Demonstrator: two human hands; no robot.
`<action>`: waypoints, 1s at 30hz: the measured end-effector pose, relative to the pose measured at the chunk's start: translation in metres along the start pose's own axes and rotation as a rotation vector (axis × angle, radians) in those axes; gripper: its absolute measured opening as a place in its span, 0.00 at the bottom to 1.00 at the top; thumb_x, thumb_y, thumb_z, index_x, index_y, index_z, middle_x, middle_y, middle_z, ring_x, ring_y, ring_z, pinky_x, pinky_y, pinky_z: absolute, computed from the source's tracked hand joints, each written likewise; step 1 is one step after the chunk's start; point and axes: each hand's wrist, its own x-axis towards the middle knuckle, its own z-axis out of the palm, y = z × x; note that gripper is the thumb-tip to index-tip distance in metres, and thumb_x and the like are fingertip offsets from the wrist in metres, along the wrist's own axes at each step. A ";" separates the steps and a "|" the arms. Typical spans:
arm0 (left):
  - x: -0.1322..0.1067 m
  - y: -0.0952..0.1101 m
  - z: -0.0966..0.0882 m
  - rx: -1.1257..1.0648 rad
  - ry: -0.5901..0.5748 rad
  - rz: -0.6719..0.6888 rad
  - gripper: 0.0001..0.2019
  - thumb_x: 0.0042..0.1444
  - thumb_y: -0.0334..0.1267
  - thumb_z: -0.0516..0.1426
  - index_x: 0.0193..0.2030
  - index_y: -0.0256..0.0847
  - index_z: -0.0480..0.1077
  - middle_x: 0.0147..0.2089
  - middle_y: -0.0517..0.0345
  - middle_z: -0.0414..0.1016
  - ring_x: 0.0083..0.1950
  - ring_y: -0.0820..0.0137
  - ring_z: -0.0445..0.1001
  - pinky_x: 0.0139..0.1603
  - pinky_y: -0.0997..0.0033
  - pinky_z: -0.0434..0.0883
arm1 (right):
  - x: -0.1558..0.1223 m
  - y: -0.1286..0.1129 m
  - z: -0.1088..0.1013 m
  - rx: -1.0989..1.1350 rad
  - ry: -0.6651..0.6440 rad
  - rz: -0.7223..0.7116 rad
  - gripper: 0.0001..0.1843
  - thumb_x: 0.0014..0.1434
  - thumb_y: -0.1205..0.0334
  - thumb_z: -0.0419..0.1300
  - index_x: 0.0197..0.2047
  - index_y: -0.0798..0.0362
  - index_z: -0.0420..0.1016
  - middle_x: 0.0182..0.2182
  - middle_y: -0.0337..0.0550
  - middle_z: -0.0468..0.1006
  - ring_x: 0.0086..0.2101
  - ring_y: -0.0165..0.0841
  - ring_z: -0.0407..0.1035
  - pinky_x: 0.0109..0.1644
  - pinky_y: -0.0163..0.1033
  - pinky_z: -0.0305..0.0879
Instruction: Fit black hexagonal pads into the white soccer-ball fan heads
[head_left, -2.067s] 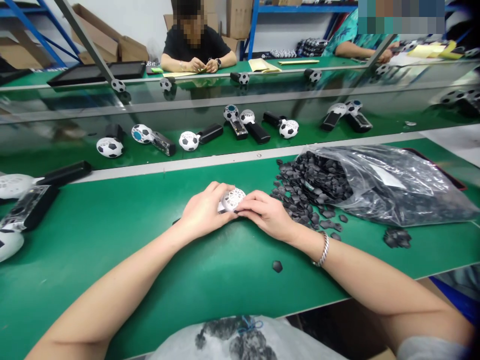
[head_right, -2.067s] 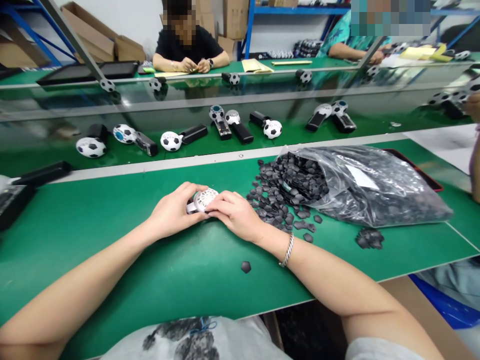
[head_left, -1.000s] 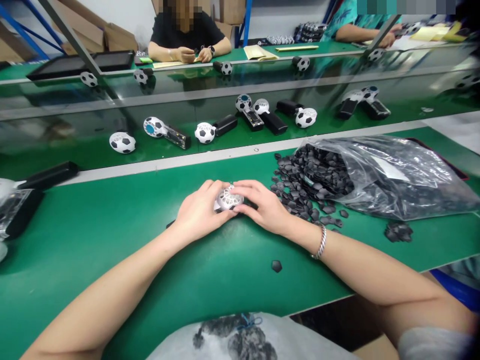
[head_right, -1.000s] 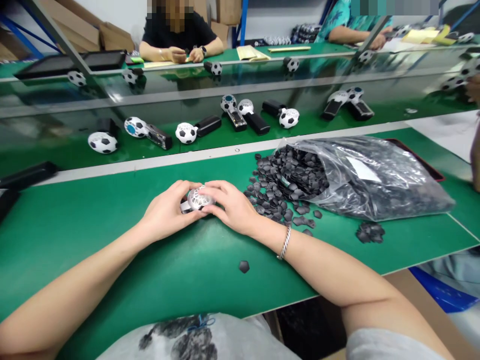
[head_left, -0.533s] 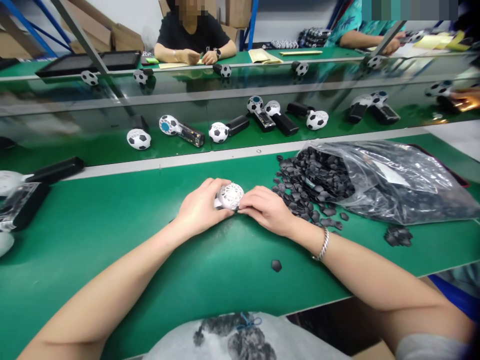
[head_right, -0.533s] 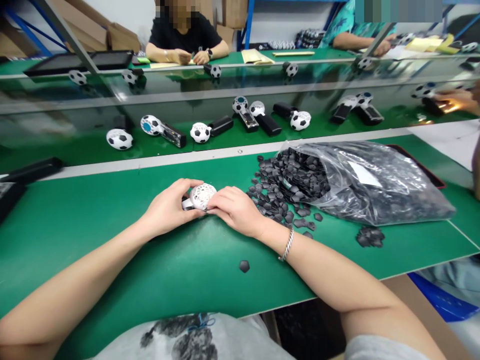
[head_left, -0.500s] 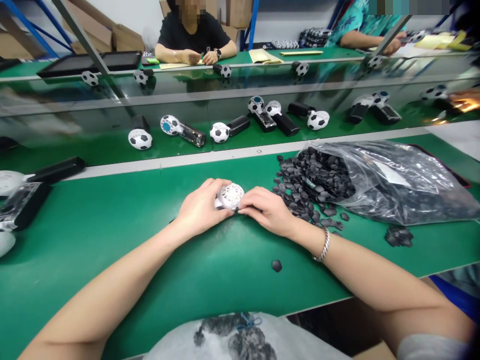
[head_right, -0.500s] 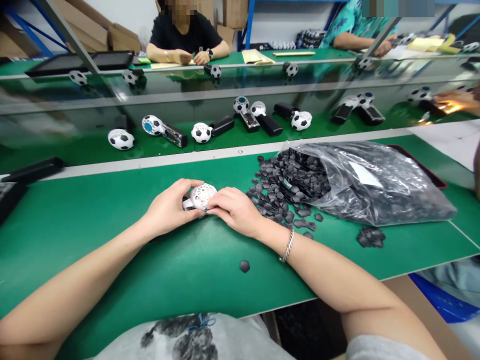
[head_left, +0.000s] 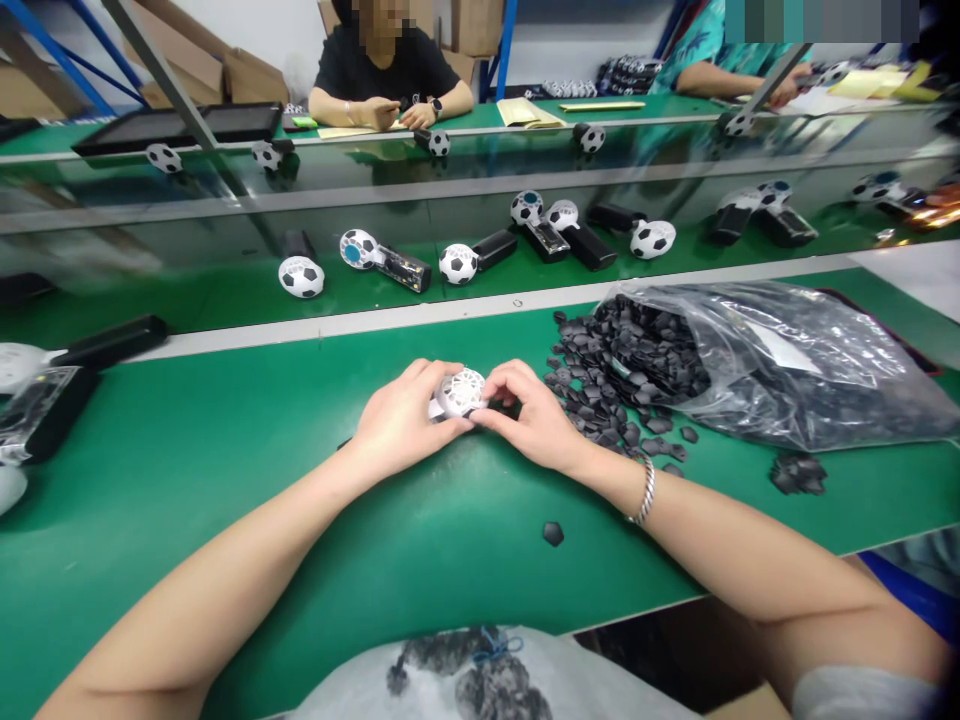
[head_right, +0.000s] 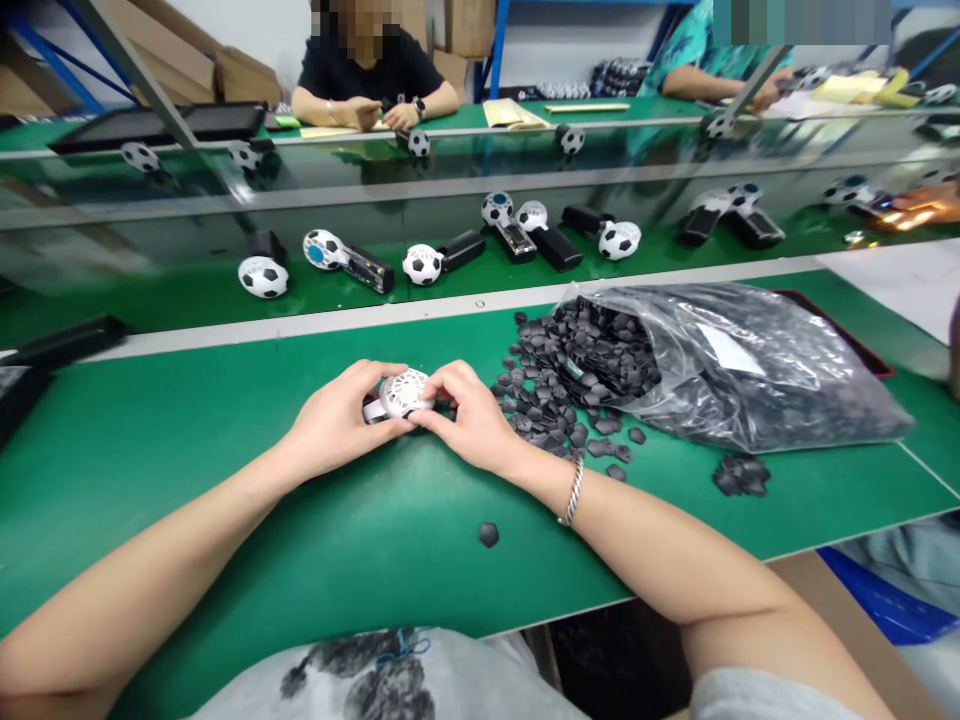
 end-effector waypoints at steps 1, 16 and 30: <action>0.000 0.000 0.000 -0.005 0.000 0.002 0.25 0.49 0.42 0.63 0.53 0.50 0.60 0.48 0.60 0.65 0.45 0.64 0.69 0.37 0.70 0.67 | 0.000 0.001 0.000 -0.002 -0.002 0.023 0.11 0.53 0.59 0.63 0.37 0.53 0.66 0.40 0.46 0.67 0.40 0.35 0.64 0.39 0.39 0.65; 0.002 -0.003 -0.002 -0.015 -0.030 0.017 0.27 0.47 0.36 0.63 0.53 0.50 0.59 0.52 0.62 0.65 0.47 0.63 0.68 0.38 0.69 0.68 | 0.006 0.007 -0.037 -0.432 -0.303 0.139 0.14 0.49 0.58 0.67 0.38 0.51 0.71 0.36 0.42 0.69 0.32 0.33 0.67 0.35 0.38 0.64; 0.007 -0.021 -0.004 0.163 0.006 0.317 0.30 0.48 0.20 0.46 0.56 0.52 0.60 0.56 0.63 0.63 0.56 0.63 0.60 0.61 0.49 0.50 | 0.006 -0.002 -0.036 -0.216 -0.345 0.105 0.07 0.57 0.74 0.56 0.38 0.55 0.70 0.31 0.39 0.72 0.25 0.25 0.66 0.31 0.31 0.61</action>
